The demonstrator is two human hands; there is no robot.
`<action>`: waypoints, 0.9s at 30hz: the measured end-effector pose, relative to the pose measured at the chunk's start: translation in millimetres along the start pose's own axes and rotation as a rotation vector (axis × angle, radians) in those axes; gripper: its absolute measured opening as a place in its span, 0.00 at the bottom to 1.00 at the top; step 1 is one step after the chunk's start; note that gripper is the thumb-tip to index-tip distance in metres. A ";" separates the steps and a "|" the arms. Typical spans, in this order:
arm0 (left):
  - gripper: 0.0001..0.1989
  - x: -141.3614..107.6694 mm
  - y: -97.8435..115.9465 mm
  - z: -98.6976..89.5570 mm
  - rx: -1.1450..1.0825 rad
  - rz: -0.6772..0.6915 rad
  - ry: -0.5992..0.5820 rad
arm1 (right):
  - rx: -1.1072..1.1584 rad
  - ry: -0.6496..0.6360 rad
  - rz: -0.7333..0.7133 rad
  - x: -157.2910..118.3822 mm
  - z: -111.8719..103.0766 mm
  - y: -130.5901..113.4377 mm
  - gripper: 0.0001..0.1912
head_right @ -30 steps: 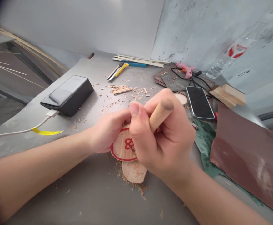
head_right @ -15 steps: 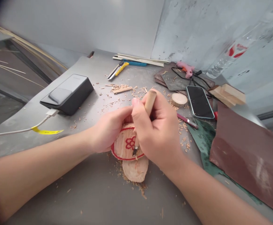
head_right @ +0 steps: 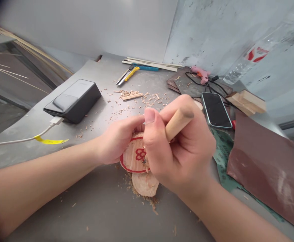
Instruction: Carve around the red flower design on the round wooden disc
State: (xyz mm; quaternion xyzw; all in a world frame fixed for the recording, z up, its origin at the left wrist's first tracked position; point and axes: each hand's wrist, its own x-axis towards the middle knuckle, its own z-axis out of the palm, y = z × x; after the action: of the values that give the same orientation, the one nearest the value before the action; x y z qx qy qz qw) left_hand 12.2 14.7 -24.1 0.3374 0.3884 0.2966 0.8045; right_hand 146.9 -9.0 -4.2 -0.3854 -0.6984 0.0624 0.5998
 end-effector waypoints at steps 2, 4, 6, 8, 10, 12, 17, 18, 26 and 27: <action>0.22 -0.1 -0.5 0.1 0.015 0.035 0.019 | -0.010 0.014 -0.070 -0.9 1.7 2.3 0.17; 0.21 -0.1 -0.6 0.0 0.020 0.054 0.025 | 0.015 0.021 -0.115 -1.4 3.0 3.8 0.18; 0.21 0.0 -0.3 -0.1 0.033 0.068 0.017 | 0.040 0.049 -0.137 -1.1 3.6 3.9 0.18; 0.21 -0.2 0.0 -0.3 0.056 0.074 0.017 | 0.029 0.060 -0.126 -0.3 3.6 2.9 0.18; 0.21 -0.4 -0.1 -0.4 0.069 0.075 0.035 | -0.005 0.045 -0.109 0.9 4.0 2.2 0.18; 0.21 -0.5 -1.0 -0.4 0.057 0.079 0.048 | -0.016 0.015 -0.073 2.2 5.2 2.8 0.19; 0.25 0.2 -4.7 -1.2 0.005 0.080 0.018 | 0.096 -0.104 0.082 5.0 10.0 11.0 0.16; 0.26 0.5 -5.5 -1.6 -0.008 0.072 0.005 | 0.098 -0.128 0.097 5.5 10.5 12.8 0.16; 0.26 1.2 -8.0 -6.5 0.093 0.167 0.055 | 0.098 -0.239 0.050 9.0 11.8 13.9 0.15; 0.26 1.2 -8.1 -6.9 0.106 0.180 0.059 | 0.089 -0.256 0.046 8.8 11.9 13.4 0.15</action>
State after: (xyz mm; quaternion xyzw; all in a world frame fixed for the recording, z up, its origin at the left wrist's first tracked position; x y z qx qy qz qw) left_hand 8.9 12.9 -34.1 0.4041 0.3953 0.3565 0.7439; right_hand 142.7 10.1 -7.8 -0.3631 -0.7568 0.1556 0.5207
